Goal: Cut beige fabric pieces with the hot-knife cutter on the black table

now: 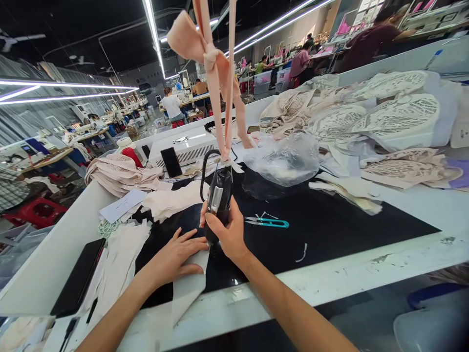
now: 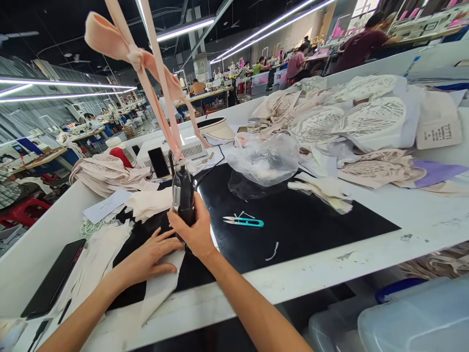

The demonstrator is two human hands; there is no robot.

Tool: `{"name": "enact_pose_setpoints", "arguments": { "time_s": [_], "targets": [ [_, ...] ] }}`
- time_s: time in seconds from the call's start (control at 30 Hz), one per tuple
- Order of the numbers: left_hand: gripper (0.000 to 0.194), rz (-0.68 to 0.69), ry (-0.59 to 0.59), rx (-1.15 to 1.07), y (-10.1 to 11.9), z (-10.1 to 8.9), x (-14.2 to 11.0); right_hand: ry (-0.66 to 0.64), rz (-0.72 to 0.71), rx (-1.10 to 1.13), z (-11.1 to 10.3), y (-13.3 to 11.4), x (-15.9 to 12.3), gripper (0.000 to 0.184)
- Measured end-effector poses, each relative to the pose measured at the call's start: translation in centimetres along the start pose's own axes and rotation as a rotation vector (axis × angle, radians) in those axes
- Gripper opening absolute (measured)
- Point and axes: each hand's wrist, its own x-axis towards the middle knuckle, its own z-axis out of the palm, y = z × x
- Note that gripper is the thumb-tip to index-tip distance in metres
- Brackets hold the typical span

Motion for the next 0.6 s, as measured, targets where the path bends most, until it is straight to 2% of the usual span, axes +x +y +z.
{"name": "enact_pose_setpoints", "arguments": {
  "time_s": [0.4,0.6],
  "targets": [
    [0.048,0.026,0.039,-0.007,0.04,0.06,-0.06,-0.019,0.027,-0.007,0.39,0.31,-0.28,0.026],
    [0.048,0.01,0.015,-0.004,-0.06,0.09,-0.05,-0.026,0.043,0.018,0.36,-0.15,-0.86,0.031]
  ]
}}
